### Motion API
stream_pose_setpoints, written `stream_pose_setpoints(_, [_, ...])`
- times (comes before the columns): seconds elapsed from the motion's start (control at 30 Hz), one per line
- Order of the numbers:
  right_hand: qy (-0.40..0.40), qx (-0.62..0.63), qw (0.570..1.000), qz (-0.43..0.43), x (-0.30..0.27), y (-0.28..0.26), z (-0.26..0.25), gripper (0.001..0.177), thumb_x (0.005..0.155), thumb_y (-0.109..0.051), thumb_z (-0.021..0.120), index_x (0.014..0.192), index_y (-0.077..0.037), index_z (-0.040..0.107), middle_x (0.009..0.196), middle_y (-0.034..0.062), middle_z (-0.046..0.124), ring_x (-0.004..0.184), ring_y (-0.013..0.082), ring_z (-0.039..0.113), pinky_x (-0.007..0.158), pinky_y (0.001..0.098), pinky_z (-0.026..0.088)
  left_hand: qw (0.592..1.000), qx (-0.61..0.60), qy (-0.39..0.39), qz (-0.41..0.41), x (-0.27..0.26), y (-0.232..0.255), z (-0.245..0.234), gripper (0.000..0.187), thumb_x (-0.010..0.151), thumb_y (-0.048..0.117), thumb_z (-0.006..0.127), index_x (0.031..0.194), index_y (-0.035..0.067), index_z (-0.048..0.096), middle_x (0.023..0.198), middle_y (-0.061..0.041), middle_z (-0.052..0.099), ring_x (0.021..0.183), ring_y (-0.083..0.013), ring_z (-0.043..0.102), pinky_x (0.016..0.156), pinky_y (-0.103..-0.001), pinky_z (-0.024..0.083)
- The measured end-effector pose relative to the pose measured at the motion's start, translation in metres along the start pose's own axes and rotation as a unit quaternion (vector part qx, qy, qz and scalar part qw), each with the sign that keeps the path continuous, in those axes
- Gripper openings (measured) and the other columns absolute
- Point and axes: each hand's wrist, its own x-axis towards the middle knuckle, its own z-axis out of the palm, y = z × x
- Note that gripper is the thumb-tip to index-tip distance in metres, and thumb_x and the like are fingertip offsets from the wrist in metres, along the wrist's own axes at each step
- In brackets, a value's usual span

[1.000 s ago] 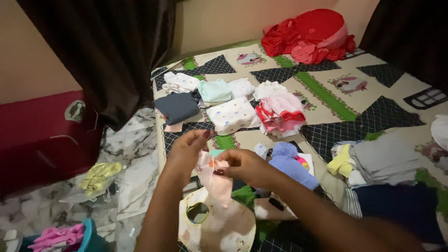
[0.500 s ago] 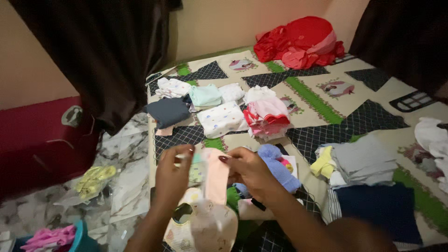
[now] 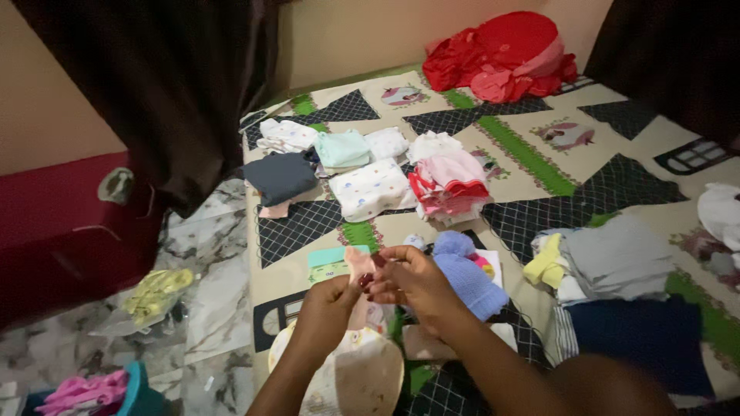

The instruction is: The person organizes baby clothing and accessories by hand, picking up items like hats, bibs, and booties from a bed and placing them into a plastic drawer unit.

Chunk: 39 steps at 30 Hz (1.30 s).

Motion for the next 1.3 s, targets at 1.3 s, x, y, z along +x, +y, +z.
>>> stream_pose_setpoints(1.3, [0.039, -0.063, 0.997, 0.0, 0.023, 0.061, -0.017, 0.035, 0.096, -0.018, 0.064, 0.126, -0.001, 0.061, 0.096, 0.0044, 0.073, 0.082, 0.0143, 0.071, 0.074, 0.0305, 0.06, 0.944, -0.071, 0.148, -0.286, 0.006, 0.002, -0.015, 0.023, 0.107, 0.034, 0.052, 0.108, 0.019, 0.069, 0.067, -0.004, 0.059, 0.052, -0.0183, 0.047, 0.048, -0.035, 0.037])
